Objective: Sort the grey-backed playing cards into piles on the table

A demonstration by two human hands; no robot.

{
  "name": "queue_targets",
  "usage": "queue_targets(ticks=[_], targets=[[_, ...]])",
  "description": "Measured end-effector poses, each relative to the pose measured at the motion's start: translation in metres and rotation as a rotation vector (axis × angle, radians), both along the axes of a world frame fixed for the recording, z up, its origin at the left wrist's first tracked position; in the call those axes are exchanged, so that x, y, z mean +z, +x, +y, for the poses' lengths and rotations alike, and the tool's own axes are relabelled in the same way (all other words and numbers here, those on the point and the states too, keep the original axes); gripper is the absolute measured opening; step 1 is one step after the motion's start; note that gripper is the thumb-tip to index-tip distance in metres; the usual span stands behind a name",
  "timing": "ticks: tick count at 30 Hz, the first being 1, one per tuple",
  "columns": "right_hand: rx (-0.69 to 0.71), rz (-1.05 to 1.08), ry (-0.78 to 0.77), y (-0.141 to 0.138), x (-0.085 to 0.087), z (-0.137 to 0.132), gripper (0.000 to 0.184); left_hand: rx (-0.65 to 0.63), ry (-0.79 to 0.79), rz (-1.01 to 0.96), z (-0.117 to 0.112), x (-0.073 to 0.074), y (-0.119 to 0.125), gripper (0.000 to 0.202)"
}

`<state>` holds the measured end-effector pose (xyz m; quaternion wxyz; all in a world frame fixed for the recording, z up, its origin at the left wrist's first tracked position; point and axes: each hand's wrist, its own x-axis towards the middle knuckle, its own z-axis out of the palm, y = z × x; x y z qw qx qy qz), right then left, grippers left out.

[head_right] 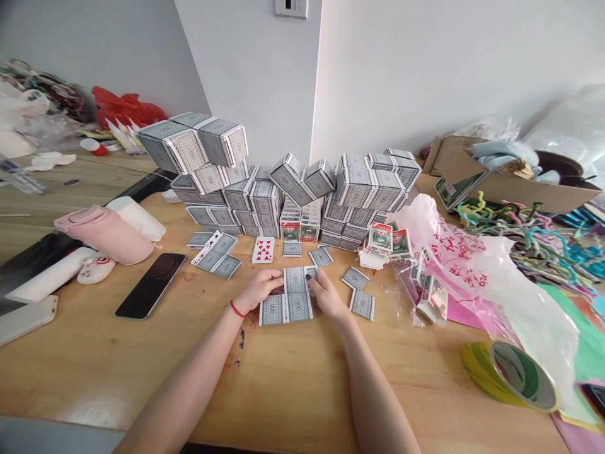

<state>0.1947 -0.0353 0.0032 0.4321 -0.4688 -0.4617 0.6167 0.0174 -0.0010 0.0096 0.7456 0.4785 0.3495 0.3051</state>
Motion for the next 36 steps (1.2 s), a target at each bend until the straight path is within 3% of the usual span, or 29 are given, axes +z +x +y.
queue_targets(ticks=[8, 14, 19, 24, 26, 29, 33, 36], targets=[[0.008, -0.033, 0.007, 0.001, -0.002, 0.000, 0.023, -0.001, 0.024, -0.004, -0.001, 0.000, 0.000, 0.031], [-0.099, -0.025, 0.148, -0.003, -0.009, 0.003, 0.023, 0.029, 0.002, 0.007, 0.000, 0.002, -0.001, 0.022], [-0.138, -0.077, 0.175, -0.002, -0.012, 0.004, 0.025, 0.037, -0.044, -0.027, -0.002, 0.004, -0.004, 0.021], [-0.157, -0.137, 0.200, 0.001, -0.013, 0.005, 0.027, -0.045, 0.034, -0.030, -0.006, 0.011, -0.002, 0.021], [-0.180, -0.204, 0.213, 0.002, -0.013, 0.006, 0.029, -0.057, 0.090, 0.010, -0.006, 0.011, 0.000, 0.021], [-0.242, -0.353, 0.270, 0.001, -0.011, 0.005, 0.030, 0.039, 0.203, 0.174, -0.004, 0.007, 0.004, 0.024], [-0.428, -0.593, 0.471, -0.008, -0.005, 0.004, 0.043, 0.146, 0.270, 0.246, -0.003, 0.000, 0.008, 0.030], [-0.511, -0.756, 0.617, -0.021, -0.001, -0.001, 0.036, 0.196, 0.300, 0.225, -0.005, -0.001, 0.010, 0.031]])
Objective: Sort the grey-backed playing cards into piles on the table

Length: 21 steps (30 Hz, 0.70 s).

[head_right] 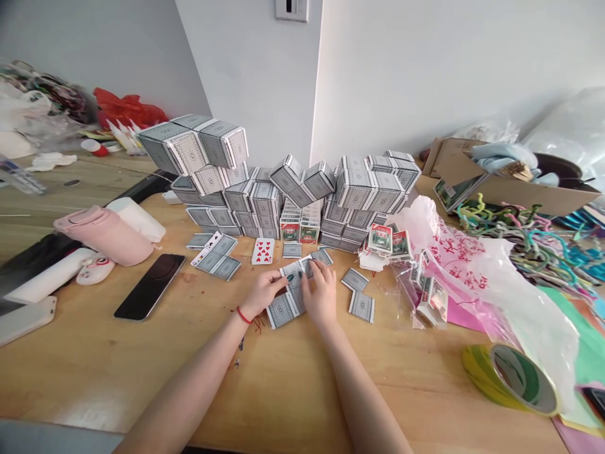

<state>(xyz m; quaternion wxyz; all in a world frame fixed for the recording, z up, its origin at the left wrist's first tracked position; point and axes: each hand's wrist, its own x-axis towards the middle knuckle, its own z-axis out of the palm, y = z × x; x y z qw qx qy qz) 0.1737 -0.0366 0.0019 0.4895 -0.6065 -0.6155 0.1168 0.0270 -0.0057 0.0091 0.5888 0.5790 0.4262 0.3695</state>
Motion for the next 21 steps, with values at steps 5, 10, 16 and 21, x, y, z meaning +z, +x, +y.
queue_targets(ticks=[5, 10, 16, 21], targets=[[0.014, 0.059, -0.108, -0.015, 0.003, -0.008, 0.038, -0.027, 0.038, -0.047, -0.002, 0.001, 0.001, 0.033], [0.042, 0.196, -0.213, -0.006, 0.005, -0.006, 0.034, -0.058, 0.074, -0.040, -0.002, 0.002, 0.000, 0.031], [0.106, 0.383, -0.267, 0.002, 0.005, -0.002, 0.032, -0.041, 0.284, -0.100, -0.003, 0.009, 0.001, 0.025], [0.116, 0.441, -0.290, 0.001, 0.004, -0.001, 0.033, -0.061, 0.307, -0.112, -0.004, 0.011, 0.002, 0.031]])
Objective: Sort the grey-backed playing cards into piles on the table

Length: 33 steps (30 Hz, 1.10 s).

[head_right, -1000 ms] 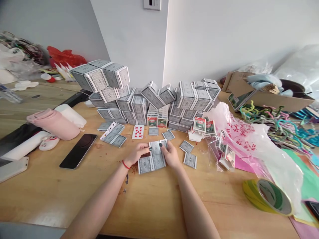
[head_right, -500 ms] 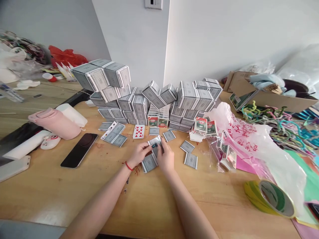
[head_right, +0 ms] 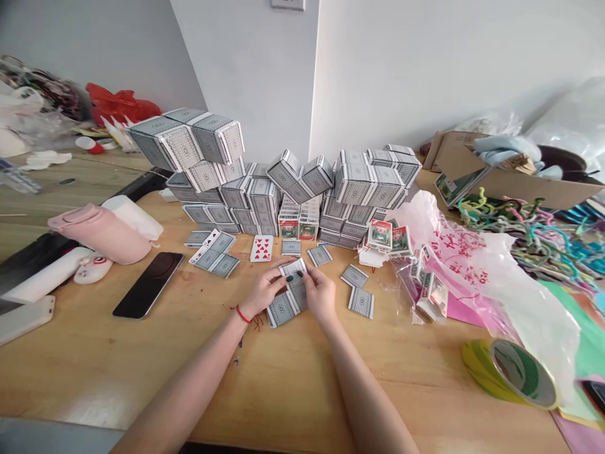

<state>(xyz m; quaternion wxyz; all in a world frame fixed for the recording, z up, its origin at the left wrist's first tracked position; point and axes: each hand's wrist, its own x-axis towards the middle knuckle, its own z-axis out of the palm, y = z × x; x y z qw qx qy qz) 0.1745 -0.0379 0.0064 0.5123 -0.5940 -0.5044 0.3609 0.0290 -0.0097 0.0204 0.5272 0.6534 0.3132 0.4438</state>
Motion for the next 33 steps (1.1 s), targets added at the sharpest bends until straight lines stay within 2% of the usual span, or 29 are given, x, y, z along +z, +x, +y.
queue_targets(ticks=[8, 16, 26, 29, 33], targets=[[0.005, 0.069, -0.037, 0.002, -0.001, 0.002, 0.034, 0.017, 0.046, 0.063, 0.002, -0.006, -0.001, 0.032], [0.027, 0.161, -0.086, 0.009, -0.005, 0.004, 0.030, 0.008, -0.176, 0.089, 0.002, -0.017, 0.003, 0.035], [0.022, 0.356, -0.145, 0.007, -0.006, 0.003, 0.024, -0.135, -0.315, 0.010, 0.005, -0.012, 0.000, 0.033], [0.050, 0.274, -0.135, 0.006, -0.002, 0.001, 0.026, -0.152, -0.334, 0.033, 0.009, -0.013, -0.004, 0.031], [-0.009, -0.046, -0.047, 0.011, 0.004, 0.000, 0.042, -0.187, -0.316, 0.100, 0.011, -0.013, -0.004, 0.033]])
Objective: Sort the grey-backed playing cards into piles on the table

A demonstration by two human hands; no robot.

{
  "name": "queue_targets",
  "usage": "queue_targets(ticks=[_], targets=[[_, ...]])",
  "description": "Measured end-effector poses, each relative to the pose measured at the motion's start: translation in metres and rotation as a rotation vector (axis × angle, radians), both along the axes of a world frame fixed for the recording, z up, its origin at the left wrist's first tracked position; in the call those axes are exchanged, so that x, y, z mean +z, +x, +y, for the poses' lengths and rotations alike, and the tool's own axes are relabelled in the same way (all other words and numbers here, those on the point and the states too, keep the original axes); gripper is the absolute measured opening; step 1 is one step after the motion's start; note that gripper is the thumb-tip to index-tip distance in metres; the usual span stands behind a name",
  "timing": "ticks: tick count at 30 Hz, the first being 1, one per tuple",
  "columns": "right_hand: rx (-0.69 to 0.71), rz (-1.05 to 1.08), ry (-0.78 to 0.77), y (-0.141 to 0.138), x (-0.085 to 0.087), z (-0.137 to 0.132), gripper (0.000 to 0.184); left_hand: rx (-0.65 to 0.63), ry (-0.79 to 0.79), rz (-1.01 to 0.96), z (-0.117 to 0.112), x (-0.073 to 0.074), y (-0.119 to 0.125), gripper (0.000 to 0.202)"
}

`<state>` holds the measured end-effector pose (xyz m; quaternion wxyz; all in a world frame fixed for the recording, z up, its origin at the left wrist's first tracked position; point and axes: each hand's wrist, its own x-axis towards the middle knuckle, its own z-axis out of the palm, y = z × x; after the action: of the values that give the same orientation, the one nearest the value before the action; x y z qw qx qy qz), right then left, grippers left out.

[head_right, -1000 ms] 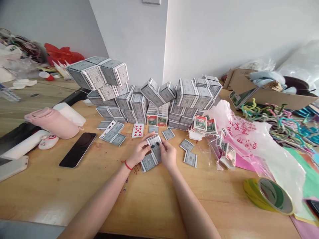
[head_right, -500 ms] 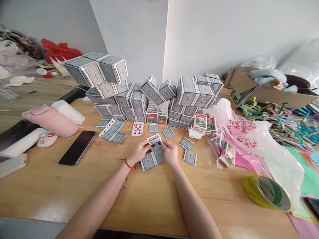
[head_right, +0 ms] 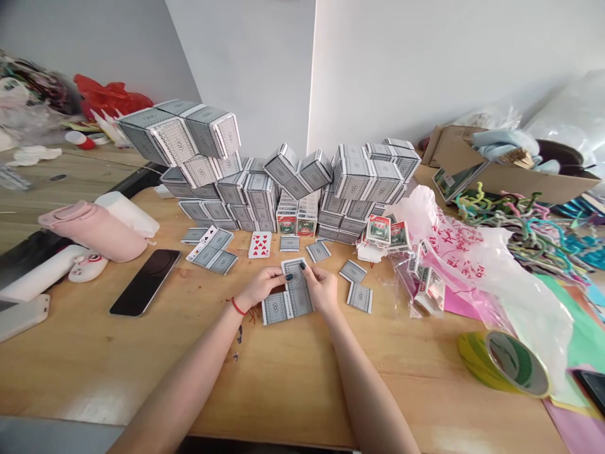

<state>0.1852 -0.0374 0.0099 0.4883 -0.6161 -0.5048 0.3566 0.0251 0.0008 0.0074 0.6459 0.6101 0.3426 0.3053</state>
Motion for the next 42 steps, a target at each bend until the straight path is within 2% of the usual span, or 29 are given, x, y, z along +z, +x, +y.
queue_targets(ticks=[3, 9, 12, 17, 20, 23, 25, 29, 31, 33, 37, 39, 42], targets=[[0.016, -0.082, 0.022, 0.005, 0.001, 0.001, 0.047, -0.043, 0.054, 0.091, -0.002, 0.001, 0.002, 0.036], [0.222, 0.065, -0.041, 0.009, -0.002, 0.003, 0.040, -0.059, 0.146, 0.169, -0.004, 0.002, 0.001, 0.040], [0.227, 0.018, -0.047, 0.009, -0.006, 0.003, 0.041, -0.068, 0.152, 0.192, -0.004, 0.004, 0.001, 0.040], [0.107, -0.086, -0.033, 0.005, -0.010, 0.004, 0.044, -0.053, 0.099, 0.093, -0.006, 0.009, 0.001, 0.035], [0.015, -0.081, -0.030, 0.004, -0.011, 0.004, 0.044, -0.026, -0.011, -0.058, -0.006, 0.009, -0.001, 0.034], [-0.185, -0.024, 0.008, 0.012, -0.012, 0.008, 0.045, 0.075, -0.130, -0.291, -0.003, 0.005, -0.004, 0.039], [-0.316, 0.024, 0.047, 0.020, -0.013, 0.011, 0.044, 0.162, -0.154, -0.426, -0.001, 0.002, -0.004, 0.039], [-0.385, 0.201, 0.160, 0.027, -0.014, 0.015, 0.037, 0.262, -0.252, -0.554, 0.004, -0.003, -0.004, 0.039], [-0.373, 0.210, 0.247, 0.023, -0.012, 0.013, 0.031, 0.238, -0.347, -0.567, 0.005, -0.004, -0.004, 0.041], [-0.338, 0.135, 0.320, 0.016, -0.011, 0.010, 0.027, 0.147, -0.449, -0.586, 0.005, -0.003, -0.006, 0.046], [-0.059, -0.008, 0.429, 0.005, -0.009, 0.006, 0.015, -0.047, -0.613, -0.717, 0.003, 0.005, -0.009, 0.063], [0.028, -0.056, 0.469, 0.005, -0.010, 0.006, 0.013, -0.069, -0.652, -0.798, 0.001, 0.011, -0.011, 0.071], [0.026, -0.051, 0.455, 0.007, -0.013, 0.007, 0.016, -0.057, -0.688, -0.872, 0.001, 0.018, -0.014, 0.076]])
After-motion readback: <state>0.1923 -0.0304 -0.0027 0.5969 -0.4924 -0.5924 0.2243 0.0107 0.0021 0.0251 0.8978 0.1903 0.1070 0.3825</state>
